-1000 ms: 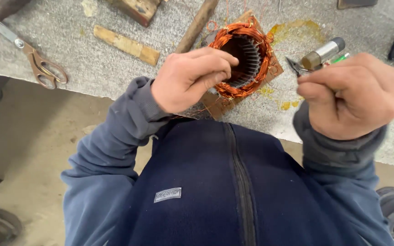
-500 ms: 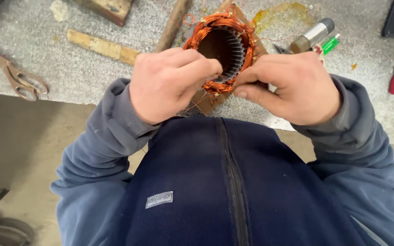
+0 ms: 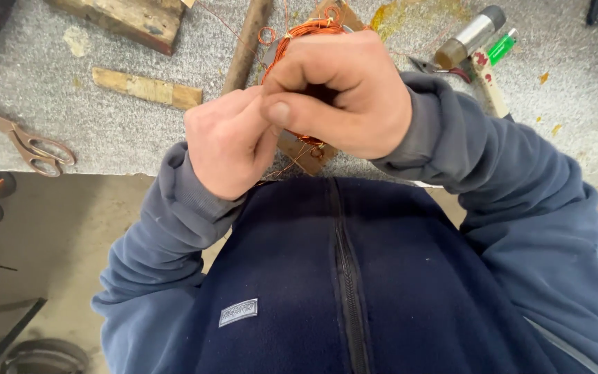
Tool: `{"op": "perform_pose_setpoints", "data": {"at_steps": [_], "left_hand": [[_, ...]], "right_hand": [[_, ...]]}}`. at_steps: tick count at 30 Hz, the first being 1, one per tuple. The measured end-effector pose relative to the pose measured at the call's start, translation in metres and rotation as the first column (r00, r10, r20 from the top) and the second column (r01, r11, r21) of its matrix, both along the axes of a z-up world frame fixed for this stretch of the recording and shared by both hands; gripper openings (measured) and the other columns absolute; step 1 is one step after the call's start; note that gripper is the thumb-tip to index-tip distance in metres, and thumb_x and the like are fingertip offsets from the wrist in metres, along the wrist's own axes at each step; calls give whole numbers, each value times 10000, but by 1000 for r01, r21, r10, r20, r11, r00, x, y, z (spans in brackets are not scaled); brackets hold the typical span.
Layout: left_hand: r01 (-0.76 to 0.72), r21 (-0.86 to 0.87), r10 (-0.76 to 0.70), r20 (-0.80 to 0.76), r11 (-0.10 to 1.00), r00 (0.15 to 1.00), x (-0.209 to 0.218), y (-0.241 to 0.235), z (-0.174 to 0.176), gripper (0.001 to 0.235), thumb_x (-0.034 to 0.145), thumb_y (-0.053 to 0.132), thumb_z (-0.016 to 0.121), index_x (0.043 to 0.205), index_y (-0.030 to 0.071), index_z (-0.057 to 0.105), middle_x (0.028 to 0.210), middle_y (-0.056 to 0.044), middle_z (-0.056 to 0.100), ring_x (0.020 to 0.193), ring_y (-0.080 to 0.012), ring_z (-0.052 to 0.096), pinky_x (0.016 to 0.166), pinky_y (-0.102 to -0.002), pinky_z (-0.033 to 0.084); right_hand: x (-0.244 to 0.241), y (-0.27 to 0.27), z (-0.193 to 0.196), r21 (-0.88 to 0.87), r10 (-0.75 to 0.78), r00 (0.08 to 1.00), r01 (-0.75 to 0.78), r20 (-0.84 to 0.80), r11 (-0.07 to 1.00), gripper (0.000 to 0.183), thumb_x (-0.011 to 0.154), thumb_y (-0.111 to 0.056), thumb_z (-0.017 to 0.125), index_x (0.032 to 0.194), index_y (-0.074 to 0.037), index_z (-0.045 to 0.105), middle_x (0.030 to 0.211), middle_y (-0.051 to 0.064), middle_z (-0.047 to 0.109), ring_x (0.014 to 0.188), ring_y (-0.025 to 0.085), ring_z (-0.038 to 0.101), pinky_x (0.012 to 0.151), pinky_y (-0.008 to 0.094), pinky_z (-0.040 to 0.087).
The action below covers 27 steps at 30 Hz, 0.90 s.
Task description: Manually winding and positioning copper coils into the slots of an electric motor stator at a workshop bench.
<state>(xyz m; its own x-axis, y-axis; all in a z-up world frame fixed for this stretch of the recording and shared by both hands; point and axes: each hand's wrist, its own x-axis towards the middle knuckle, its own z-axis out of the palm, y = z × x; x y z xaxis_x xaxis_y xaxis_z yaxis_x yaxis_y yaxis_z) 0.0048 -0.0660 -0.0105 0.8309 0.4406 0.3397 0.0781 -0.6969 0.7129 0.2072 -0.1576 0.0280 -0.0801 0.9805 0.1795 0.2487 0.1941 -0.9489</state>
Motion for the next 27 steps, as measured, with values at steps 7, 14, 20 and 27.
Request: {"op": "perform_pose_setpoints", "data": {"at_steps": [7,14,20,27], "left_hand": [[10,4,-10,-9,1000,1000,-3,8,16,98,1005,2,738,1069,44,676,940,-107,689,846,-310,704,721,-404,544],[61,29,-61,30,998,998,-1,16,10,200,992,-43,703,1161,62,717,1082,-77,750,904,-263,739,767,-345,571],[-24,-109,29,48,994,998,-5,8,-20,141,1001,0,738,1128,56,712,1024,-87,733,899,-258,749,778,-330,590],[-97,-126,99,3,987,995,-2,3,-5,106,991,6,758,1083,40,718,985,-93,728,845,-255,740,727,-327,575]], "right_hand": [[29,15,29,488,-246,651,-219,718,845,149,1023,-127,812,1112,-40,731,874,54,609,778,206,630,676,330,472],[32,4,16,187,42,648,-280,761,942,100,962,-182,771,997,-100,726,837,36,607,773,209,648,660,342,499],[14,10,-8,178,169,936,-231,309,957,188,1002,-135,756,1181,-91,721,950,23,659,838,184,663,746,326,524],[30,1,13,403,-345,209,-464,915,789,240,1003,-190,726,1206,-74,785,829,-37,582,747,127,560,654,271,425]]}}
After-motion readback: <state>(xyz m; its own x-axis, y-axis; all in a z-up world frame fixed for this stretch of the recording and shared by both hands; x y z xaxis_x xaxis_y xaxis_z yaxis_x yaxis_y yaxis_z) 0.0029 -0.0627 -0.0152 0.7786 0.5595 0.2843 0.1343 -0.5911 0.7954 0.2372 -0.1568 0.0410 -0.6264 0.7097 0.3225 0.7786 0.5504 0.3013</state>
